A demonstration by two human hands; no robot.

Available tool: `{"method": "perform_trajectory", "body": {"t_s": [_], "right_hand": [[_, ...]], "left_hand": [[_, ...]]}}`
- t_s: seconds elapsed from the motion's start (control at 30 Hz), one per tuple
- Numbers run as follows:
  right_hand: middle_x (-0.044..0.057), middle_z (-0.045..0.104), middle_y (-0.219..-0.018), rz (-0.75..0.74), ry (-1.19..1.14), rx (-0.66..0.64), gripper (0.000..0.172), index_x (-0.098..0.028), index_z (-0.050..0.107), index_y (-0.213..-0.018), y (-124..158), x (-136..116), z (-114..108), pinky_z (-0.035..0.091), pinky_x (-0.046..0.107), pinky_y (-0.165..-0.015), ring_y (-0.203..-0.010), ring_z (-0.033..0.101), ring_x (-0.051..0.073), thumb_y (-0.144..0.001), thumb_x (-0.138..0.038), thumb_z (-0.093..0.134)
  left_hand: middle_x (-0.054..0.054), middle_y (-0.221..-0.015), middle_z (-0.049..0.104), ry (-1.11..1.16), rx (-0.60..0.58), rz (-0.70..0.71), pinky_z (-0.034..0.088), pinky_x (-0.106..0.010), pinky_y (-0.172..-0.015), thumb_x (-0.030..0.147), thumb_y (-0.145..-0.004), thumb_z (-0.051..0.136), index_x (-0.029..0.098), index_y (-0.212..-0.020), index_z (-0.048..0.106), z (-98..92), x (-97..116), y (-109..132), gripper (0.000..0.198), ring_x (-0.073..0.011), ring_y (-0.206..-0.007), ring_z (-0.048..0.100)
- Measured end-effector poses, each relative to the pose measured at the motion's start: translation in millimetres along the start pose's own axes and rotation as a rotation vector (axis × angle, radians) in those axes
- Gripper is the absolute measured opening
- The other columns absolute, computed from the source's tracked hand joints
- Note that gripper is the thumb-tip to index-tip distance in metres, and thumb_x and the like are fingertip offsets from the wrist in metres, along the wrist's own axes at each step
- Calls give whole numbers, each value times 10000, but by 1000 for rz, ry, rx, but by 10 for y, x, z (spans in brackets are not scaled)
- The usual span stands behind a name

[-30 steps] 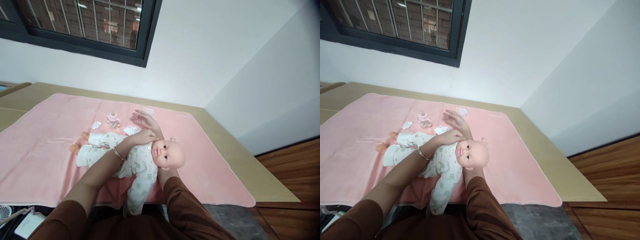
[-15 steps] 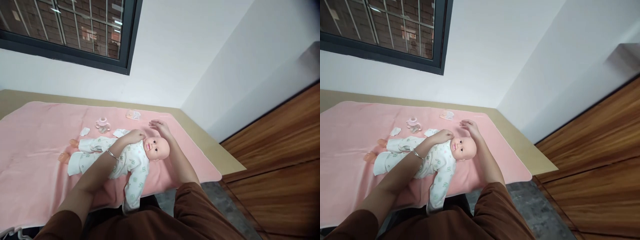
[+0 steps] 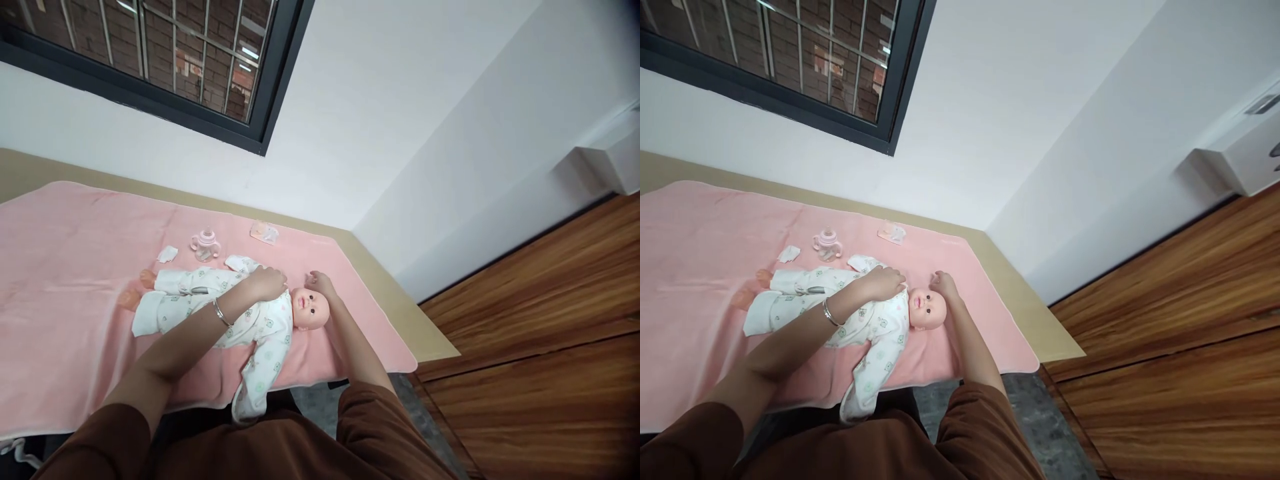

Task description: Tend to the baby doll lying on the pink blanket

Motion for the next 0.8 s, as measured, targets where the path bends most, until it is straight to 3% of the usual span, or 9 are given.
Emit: {"method": "perform_trajectory", "body": {"t_s": [0.1,0.2,0.27,0.37,0.43,0.53,0.63,0.8], "right_hand": [[210,675,-1301,-19,20,59,515,-9,641,-1383,-13,-217,-234,515,365,-1104,-1213,679,295,-883,-132,621],[173,637,-1390,-128,-4,103,585,-37,612,-1418,-70,-761,-500,503,376,-1140,-1233,664,279,-864,-187,721],[110,617,-1440,-263,-40,95,583,-96,603,-1435,-91,-1340,-554,491,329,-1164,-1316,624,233,-880,-223,727],[34,641,-1412,-488,-112,3,540,-159,631,-1399,-37,-2387,-396,516,221,-1096,-1294,631,143,-874,-223,742],[79,635,-1409,-680,-147,-38,567,-108,618,-1412,82,-3104,-245,504,264,-1125,-1295,625,173,-874,-229,750],[89,640,-1385,-756,-120,-106,559,-100,628,-1400,189,-3845,15,507,307,-1108,-1225,644,199,-882,-260,763],[116,643,-1367,-795,43,-183,549,-72,615,-1412,239,-4226,273,499,328,-1085,-1236,629,230,-908,-256,732],[105,648,-1367,-866,295,-363,549,-86,650,-1369,259,-4338,575,502,241,-913,-1122,642,191,-851,-223,768]], "left_hand": [[-126,-1345,651,-30,-71,-24,571,-513,-1103,439,-1013,631,156,-1343,619,-101,71,264,435,-253,-1233,654],[-129,-1353,651,-24,-120,28,557,-530,-1118,441,-1026,603,162,-1384,597,-247,198,569,454,-257,-1237,656],[-131,-1334,667,-6,-111,98,549,-540,-1107,414,-1042,554,175,-1410,580,-349,302,750,440,-274,-1230,662],[-129,-1242,714,23,-75,186,567,-522,-990,344,-1010,513,197,-1318,628,-443,419,962,360,-334,-1136,694],[-114,-1186,732,38,-55,205,564,-500,-923,331,-974,513,199,-1193,664,-464,440,1067,297,-351,-1069,702],[-100,-1130,750,56,-51,195,559,-473,-860,363,-957,519,210,-1154,674,-464,394,1189,294,-351,-1024,706],[-106,-1199,754,68,-28,171,554,-461,-865,382,-954,529,244,-1312,636,-505,305,1265,398,-365,-1079,707],[-102,-1298,726,54,42,140,543,-488,-927,355,-960,516,264,-1364,609,-598,212,1284,424,-379,-1140,698]]}}
Point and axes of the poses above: each hand's wrist, its own y-axis away from the middle knuckle, its own z-axis out of the palm, x = y × z, the point moved 8 cm from there along -y, towards the middle knuckle
